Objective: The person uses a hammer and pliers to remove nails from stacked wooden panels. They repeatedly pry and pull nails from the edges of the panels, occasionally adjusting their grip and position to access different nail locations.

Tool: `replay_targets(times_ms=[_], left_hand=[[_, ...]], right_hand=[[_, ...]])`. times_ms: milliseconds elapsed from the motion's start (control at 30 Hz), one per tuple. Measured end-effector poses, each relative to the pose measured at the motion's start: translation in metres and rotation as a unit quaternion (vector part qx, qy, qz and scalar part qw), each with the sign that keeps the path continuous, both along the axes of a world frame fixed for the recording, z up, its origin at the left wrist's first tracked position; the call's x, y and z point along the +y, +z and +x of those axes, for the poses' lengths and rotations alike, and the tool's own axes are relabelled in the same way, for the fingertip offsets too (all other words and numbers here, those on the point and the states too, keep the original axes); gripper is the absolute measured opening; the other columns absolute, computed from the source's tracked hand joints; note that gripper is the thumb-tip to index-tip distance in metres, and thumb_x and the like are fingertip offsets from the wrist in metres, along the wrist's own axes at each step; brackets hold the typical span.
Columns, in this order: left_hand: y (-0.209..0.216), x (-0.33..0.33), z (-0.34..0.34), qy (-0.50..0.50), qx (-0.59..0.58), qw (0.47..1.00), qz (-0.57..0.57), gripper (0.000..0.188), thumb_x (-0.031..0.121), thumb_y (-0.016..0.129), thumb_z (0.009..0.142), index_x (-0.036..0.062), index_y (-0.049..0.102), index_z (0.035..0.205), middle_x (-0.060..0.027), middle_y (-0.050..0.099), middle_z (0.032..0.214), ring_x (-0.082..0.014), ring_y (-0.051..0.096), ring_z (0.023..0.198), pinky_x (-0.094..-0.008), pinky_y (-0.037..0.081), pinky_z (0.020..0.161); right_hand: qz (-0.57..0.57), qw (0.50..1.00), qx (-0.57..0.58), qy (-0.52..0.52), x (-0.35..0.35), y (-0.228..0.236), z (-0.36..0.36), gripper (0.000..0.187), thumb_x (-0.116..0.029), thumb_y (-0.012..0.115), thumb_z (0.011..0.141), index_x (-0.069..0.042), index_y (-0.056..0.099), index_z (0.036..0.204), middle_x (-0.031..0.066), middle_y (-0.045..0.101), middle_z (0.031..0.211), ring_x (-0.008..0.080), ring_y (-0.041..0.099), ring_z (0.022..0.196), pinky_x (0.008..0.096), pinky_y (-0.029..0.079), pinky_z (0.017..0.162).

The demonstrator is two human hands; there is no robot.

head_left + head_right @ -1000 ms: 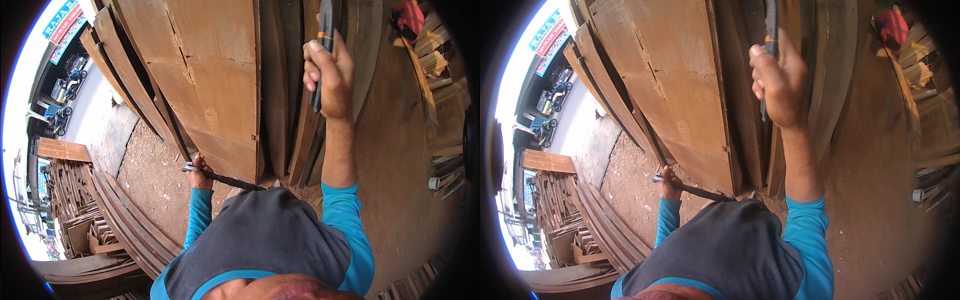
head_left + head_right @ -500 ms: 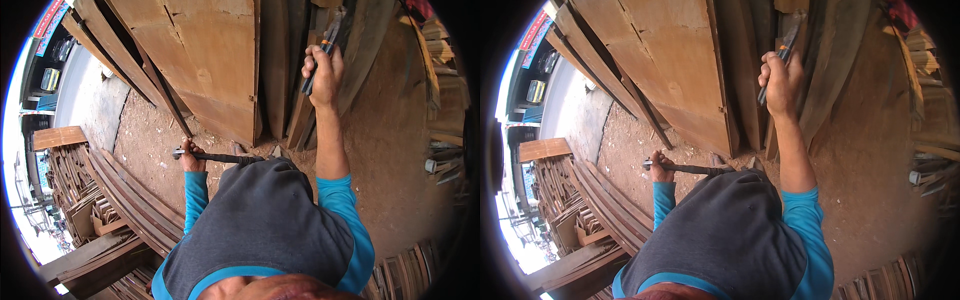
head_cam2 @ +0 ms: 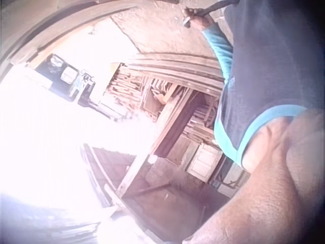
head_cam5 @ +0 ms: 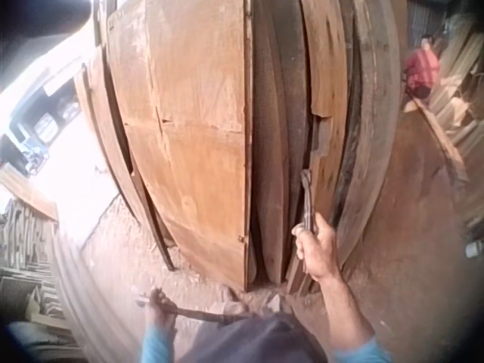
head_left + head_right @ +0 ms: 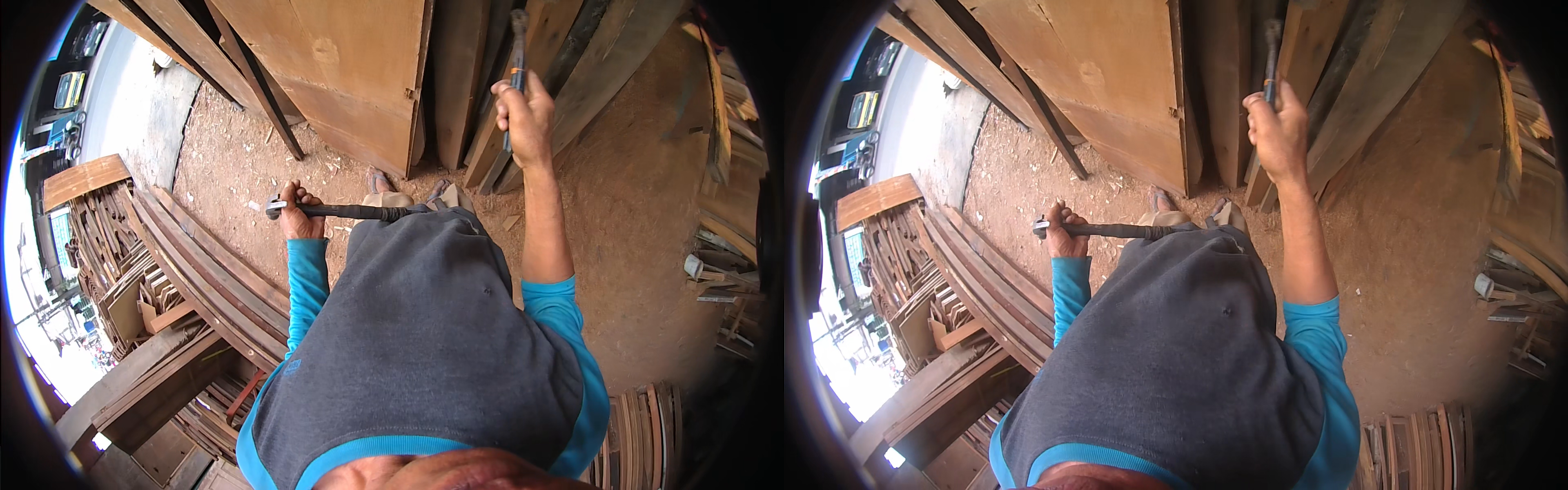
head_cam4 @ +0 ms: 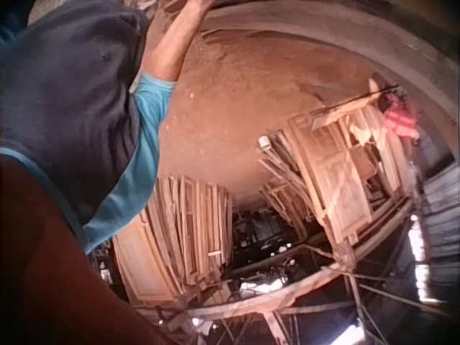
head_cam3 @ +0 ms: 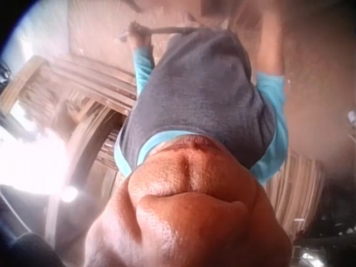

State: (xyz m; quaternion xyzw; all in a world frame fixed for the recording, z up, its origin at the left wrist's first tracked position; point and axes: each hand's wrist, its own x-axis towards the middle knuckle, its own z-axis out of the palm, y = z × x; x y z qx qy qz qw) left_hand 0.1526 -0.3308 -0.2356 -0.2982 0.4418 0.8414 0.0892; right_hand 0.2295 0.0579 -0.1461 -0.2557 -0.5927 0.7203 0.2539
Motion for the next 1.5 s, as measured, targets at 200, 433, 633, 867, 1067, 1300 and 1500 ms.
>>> replay_targets(times_ms=[200, 433, 633, 867, 1067, 1300, 1500], left_hand=[[-0.016, -0.018, 0.000, 0.002, -0.019, 1.000, -0.005, 0.018, 0.024, 0.069, 0.094, 0.0076, 0.062, 0.098, 0.0023, 0.057, 0.074, -0.0080, 0.052, 0.060, -0.0220, 0.044, 0.054], [-0.007, 0.002, -0.011, -0.029, -0.006, 1.000, 0.003, 0.017, 0.022, 0.069, 0.094, 0.0063, 0.062, 0.098, 0.0019, 0.057, 0.075, -0.0081, 0.053, 0.060, -0.0225, 0.045, 0.055], [-0.017, -0.011, 0.005, -0.005, -0.018, 1.000, 0.017, 0.015, 0.020, 0.068, 0.094, 0.0078, 0.061, 0.097, 0.0018, 0.056, 0.075, -0.0077, 0.052, 0.060, -0.0212, 0.046, 0.055], [-0.025, -0.019, 0.008, 0.001, -0.046, 0.999, 0.021, 0.019, 0.018, 0.072, 0.091, 0.0065, 0.060, 0.100, 0.0026, 0.055, 0.074, -0.0074, 0.052, 0.060, -0.0216, 0.047, 0.055], [-0.038, -0.022, 0.016, 0.012, -0.054, 0.998, 0.038, 0.018, 0.019, 0.071, 0.092, 0.0065, 0.060, 0.100, 0.0019, 0.057, 0.075, -0.0085, 0.053, 0.061, -0.0231, 0.047, 0.056], [-0.057, -0.028, 0.028, 0.030, -0.075, 0.996, 0.040, 0.018, 0.020, 0.069, 0.092, 0.0058, 0.060, 0.099, 0.0009, 0.056, 0.076, -0.0090, 0.053, 0.061, -0.0229, 0.046, 0.058], [-0.061, -0.034, 0.033, 0.045, -0.075, 0.995, 0.047, 0.018, 0.019, 0.070, 0.092, 0.0059, 0.061, 0.099, 0.0008, 0.057, 0.076, -0.0093, 0.053, 0.061, -0.0238, 0.047, 0.058]], right_hand=[[-0.022, 0.991, 0.041, -0.125, -0.019, -0.010, -0.011, 0.009, -0.004, 0.050, 0.097, 0.001, 0.050, 0.105, 0.0072, 0.059, 0.094, 0.0049, 0.056, 0.070, 0.0206, 0.048, 0.052], [0.129, 0.962, -0.005, 0.242, -0.061, -0.015, -0.004, 0.056, -0.001, 0.050, 0.094, 0.001, 0.042, 0.149, 0.0031, 0.063, 0.102, 0.0065, 0.059, 0.076, 0.0207, 0.049, 0.059], [0.016, 0.992, -0.038, 0.118, -0.041, -0.028, 0.003, 0.029, -0.006, 0.046, 0.097, 0.003, 0.053, 0.124, 0.0100, 0.065, 0.102, 0.0120, 0.066, 0.079, 0.0242, 0.054, 0.058], [0.025, 0.971, -0.156, 0.180, -0.032, -0.053, -0.010, 0.035, -0.009, 0.047, 0.097, 0.006, 0.052, 0.128, 0.0155, 0.065, 0.111, 0.0189, 0.070, 0.092, 0.0287, 0.058, 0.067], [-0.053, 0.962, -0.167, 0.212, -0.042, -0.093, 0.016, 0.046, -0.010, 0.049, 0.096, 0.004, 0.049, 0.140, 0.0129, 0.065, 0.115, 0.0207, 0.070, 0.098, 0.0332, 0.056, 0.083], [0.053, 0.921, -0.227, 0.312, -0.027, -0.113, 0.022, 0.048, -0.013, 0.052, 0.093, -0.001, 0.054, 0.139, 0.0097, 0.065, 0.116, 0.0177, 0.066, 0.104, 0.0338, 0.051, 0.095], [0.273, 0.872, -0.205, 0.351, 0.000, -0.120, 0.004, 0.056, -0.012, 0.050, 0.090, -0.005, 0.049, 0.146, 0.0184, 0.058, 0.140, 0.0281, 0.058, 0.127, 0.0351, 0.043, 0.108]])
